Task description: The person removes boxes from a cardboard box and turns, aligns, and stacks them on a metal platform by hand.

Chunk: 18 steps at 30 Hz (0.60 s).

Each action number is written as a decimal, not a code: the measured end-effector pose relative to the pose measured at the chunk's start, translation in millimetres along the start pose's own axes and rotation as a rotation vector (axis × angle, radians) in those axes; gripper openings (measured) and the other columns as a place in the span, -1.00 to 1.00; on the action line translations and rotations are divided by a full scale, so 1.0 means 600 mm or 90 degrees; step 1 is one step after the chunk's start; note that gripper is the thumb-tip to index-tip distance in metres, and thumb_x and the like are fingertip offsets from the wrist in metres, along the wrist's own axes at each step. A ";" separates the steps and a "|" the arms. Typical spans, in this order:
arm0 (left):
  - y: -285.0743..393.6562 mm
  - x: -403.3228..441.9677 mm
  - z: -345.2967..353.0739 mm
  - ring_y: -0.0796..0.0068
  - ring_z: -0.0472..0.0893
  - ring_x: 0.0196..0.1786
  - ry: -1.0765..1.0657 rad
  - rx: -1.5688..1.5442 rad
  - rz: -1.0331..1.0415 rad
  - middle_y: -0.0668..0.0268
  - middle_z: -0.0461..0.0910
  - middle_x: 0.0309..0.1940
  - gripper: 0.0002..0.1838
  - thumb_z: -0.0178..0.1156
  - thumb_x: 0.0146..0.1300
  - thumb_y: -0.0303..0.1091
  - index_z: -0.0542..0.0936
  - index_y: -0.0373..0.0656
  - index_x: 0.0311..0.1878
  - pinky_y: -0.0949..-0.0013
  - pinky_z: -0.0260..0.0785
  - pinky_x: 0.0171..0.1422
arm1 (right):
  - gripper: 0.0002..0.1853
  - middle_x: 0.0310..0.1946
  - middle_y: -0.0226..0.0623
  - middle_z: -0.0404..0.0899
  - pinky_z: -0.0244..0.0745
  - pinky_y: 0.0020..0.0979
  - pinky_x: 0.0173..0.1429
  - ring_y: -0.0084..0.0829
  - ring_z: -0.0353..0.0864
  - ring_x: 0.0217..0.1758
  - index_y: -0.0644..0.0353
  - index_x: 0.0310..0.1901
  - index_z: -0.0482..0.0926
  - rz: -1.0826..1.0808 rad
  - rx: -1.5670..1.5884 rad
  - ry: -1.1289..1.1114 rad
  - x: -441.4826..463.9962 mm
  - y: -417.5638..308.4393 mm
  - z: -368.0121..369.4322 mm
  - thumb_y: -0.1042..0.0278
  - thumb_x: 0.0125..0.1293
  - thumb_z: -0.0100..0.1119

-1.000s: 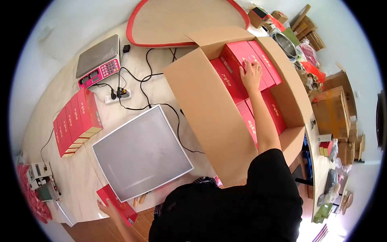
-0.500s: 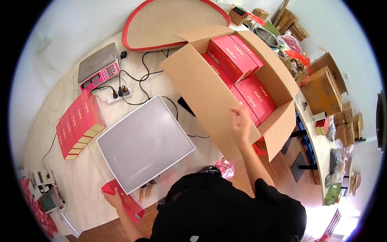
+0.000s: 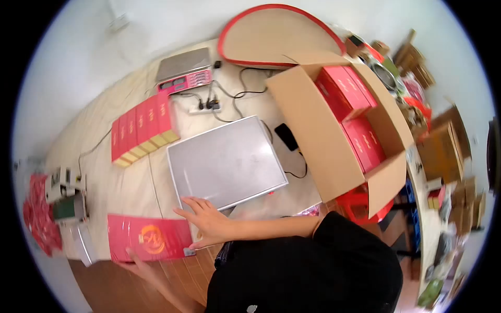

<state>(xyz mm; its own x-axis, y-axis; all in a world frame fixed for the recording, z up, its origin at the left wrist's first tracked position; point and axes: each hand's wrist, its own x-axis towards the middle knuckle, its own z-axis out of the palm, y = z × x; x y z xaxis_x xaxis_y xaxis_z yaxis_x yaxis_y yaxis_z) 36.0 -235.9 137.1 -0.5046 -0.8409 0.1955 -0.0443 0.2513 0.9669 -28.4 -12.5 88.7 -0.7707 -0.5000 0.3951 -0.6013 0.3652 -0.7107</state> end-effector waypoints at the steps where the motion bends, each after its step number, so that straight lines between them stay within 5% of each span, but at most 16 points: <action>1: 0.000 -0.005 0.009 0.17 0.35 0.31 -0.011 -0.065 -0.068 -0.04 0.20 0.35 -0.17 0.15 0.36 -0.06 0.00 -0.32 0.46 0.16 0.26 0.36 | 0.15 0.26 0.19 0.14 0.16 0.08 0.32 0.14 0.18 0.29 0.17 0.41 0.12 -0.029 -0.049 -0.007 0.015 -0.014 0.011 -0.02 -0.23 0.55; 5: -0.019 -0.088 0.076 0.29 0.47 0.16 -0.099 -0.302 -0.203 0.10 0.36 0.23 -0.35 0.10 0.40 -0.10 0.17 -0.31 0.37 0.23 0.35 0.25 | 0.27 0.28 0.20 0.09 0.13 0.09 0.33 0.24 0.16 0.27 0.13 0.45 0.05 0.035 -0.042 -0.090 0.040 -0.028 -0.008 -0.10 -0.33 0.58; 6: -0.036 -0.099 0.096 0.34 0.49 0.15 -0.114 -0.307 -0.200 0.14 0.41 0.20 -0.46 0.07 0.42 -0.11 0.25 -0.18 0.34 0.28 0.38 0.21 | 0.29 0.28 0.20 0.08 0.11 0.10 0.33 0.26 0.15 0.27 0.12 0.45 0.05 0.062 -0.041 -0.107 0.050 -0.021 -0.017 -0.10 -0.34 0.59; 8: -0.029 -0.145 0.138 0.36 0.47 0.17 -0.083 -0.365 -0.258 0.17 0.39 0.20 -0.43 0.04 0.44 -0.10 0.18 -0.17 0.37 0.30 0.37 0.20 | 0.32 0.28 0.22 0.06 0.11 0.13 0.32 0.25 0.13 0.29 0.11 0.46 0.03 0.058 -0.131 -0.110 0.043 -0.018 -0.042 -0.07 -0.39 0.60; 10: -0.029 -0.178 0.159 0.32 0.32 0.29 -0.123 -0.415 -0.327 0.10 0.18 0.34 -0.22 0.04 0.44 -0.11 -0.13 -0.28 0.48 0.30 0.22 0.34 | 0.31 0.25 0.21 0.08 0.08 0.12 0.33 0.22 0.13 0.29 0.09 0.46 0.05 0.053 -0.155 -0.139 0.028 0.001 -0.053 -0.06 -0.40 0.59; 18: -0.174 -0.248 0.201 0.22 0.21 0.34 -0.281 -0.174 -0.220 0.02 0.04 0.36 -0.17 0.08 0.41 -0.22 -0.23 -0.21 0.51 0.21 0.06 0.43 | 0.25 0.25 0.22 0.09 0.04 0.09 0.34 0.18 0.13 0.29 0.00 0.44 0.13 0.092 -0.255 -0.217 -0.013 0.168 -0.092 -0.01 -0.43 0.56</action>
<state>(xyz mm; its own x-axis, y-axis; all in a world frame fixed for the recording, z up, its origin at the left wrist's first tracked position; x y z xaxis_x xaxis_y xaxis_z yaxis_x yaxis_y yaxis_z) 12.1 -79.1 -12.5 -0.8123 -0.5591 -0.1660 -0.0760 -0.1807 0.9806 -94.7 71.3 46.1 -0.7797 -0.6240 0.0514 -0.5786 0.6867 -0.4401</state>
